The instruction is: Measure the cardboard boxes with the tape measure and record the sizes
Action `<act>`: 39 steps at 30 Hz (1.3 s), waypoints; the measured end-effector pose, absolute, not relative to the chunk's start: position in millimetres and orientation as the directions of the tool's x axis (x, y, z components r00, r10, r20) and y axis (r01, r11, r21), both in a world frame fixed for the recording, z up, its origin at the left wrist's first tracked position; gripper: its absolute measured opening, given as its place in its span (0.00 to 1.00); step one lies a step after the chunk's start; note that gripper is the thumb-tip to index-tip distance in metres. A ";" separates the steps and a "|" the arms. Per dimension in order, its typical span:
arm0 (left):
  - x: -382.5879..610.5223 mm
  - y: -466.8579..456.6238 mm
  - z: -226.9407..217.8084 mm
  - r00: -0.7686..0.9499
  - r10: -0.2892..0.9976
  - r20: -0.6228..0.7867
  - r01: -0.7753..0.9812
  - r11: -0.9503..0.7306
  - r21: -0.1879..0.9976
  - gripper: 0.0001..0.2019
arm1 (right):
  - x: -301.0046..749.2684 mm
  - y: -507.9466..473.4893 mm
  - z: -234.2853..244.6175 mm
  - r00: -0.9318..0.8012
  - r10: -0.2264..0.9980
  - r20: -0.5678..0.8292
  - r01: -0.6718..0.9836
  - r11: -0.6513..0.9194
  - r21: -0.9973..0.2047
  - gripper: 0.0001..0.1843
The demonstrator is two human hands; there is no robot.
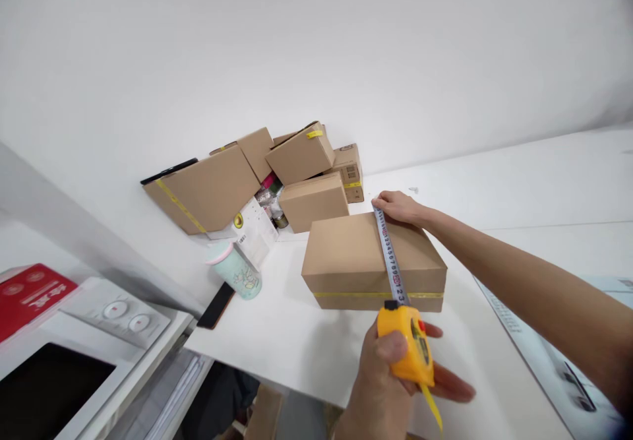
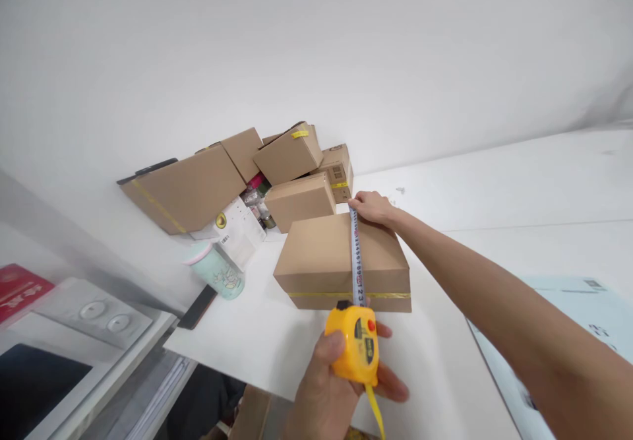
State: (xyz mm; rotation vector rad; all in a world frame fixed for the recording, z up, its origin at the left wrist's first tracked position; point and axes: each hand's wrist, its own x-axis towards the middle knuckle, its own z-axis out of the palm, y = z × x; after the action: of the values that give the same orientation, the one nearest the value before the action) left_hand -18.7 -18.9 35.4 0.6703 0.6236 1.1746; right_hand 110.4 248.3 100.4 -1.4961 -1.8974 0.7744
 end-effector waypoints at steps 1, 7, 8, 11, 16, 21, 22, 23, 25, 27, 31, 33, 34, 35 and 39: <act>-12.4 -15.9 41.0 0.249 0.962 -0.115 -0.611 0.248 0.752 0.28 | 107.0 253.8 98.3 -0.191 0.977 0.097 0.653 0.200 -0.731 0.15; -2.9 -10.8 43.8 0.207 0.967 -0.151 -0.599 0.247 0.762 0.30 | 105.4 263.7 88.2 -0.244 0.965 0.094 0.729 0.247 -0.639 0.13; -2.8 -12.0 39.2 0.212 0.967 -0.143 -0.607 0.245 0.756 0.29 | 106.8 263.2 87.4 -0.264 0.960 0.097 0.724 0.263 -0.638 0.13; -2.5 -15.8 25.4 0.241 0.962 -0.126 -0.625 0.254 0.738 0.29 | 110.1 261.5 86.1 -0.306 0.947 0.101 0.701 0.296 -0.649 0.12; -3.1 -21.0 12.8 0.358 0.927 -0.110 -0.594 0.317 0.739 0.31 | 111.3 260.4 85.7 -0.312 0.947 0.082 0.683 0.283 -0.673 0.13; 0.5 -22.8 13.1 0.346 0.928 -0.136 -0.538 0.315 0.782 0.31 | 110.1 258.4 86.3 -0.304 0.948 0.090 0.663 0.279 -0.695 0.11; 2.0 -22.2 13.5 0.341 0.931 -0.131 -0.552 0.311 0.774 0.31 | 109.8 257.2 87.1 -0.301 0.949 0.097 0.655 0.280 -0.702 0.12; 3.3 -21.7 13.9 0.328 0.936 -0.126 -0.574 0.304 0.761 0.31 | 109.5 255.7 88.3 -0.297 0.949 0.107 0.645 0.282 -0.710 0.13; 2.3 -22.5 15.6 0.297 0.950 -0.101 -0.607 0.269 0.747 0.31 | 110.6 251.2 91.1 -0.279 0.949 0.149 0.611 0.296 -0.734 0.20; -7.9 -27.5 19.5 0.275 0.960 -0.051 -0.575 0.207 0.792 0.32 | 115.6 244.7 93.1 -0.193 0.950 0.245 0.519 0.311 -0.796 0.25; -59.9 -44.0 29.6 0.083 0.989 0.125 -0.326 -0.091 0.941 0.37 | 142.1 221.3 82.9 0.154 0.937 0.314 0.229 0.275 -0.934 0.23; -92.0 -45.4 29.8 -0.100 0.974 0.204 -0.105 -0.214 0.971 0.38 | 160.4 202.6 67.4 0.188 0.961 0.202 0.145 0.177 -0.974 0.21; -106.2 -42.8 27.7 -0.192 0.954 0.228 -0.015 -0.236 0.972 0.38 | 169.1 191.6 57.8 0.160 0.979 0.128 0.128 0.108 -0.986 0.20; -118.2 -38.0 24.2 -0.271 0.933 0.237 0.036 -0.236 0.971 0.37 | 176.8 179.9 47.7 0.125 0.990 0.059 0.128 0.042 -0.991 0.20; -140.5 -9.4 5.9 -0.409 0.895 0.175 -0.066 -0.220 0.973 0.31 | 193.0 135.0 17.8 0.013 0.993 -0.119 0.063 -0.120 -0.991 0.26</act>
State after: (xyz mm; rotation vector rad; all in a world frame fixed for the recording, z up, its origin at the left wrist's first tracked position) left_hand -140.5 -9.4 5.9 1.0483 1.3145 1.7186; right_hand 193.0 135.0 17.8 -1.3492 -1.1899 1.2590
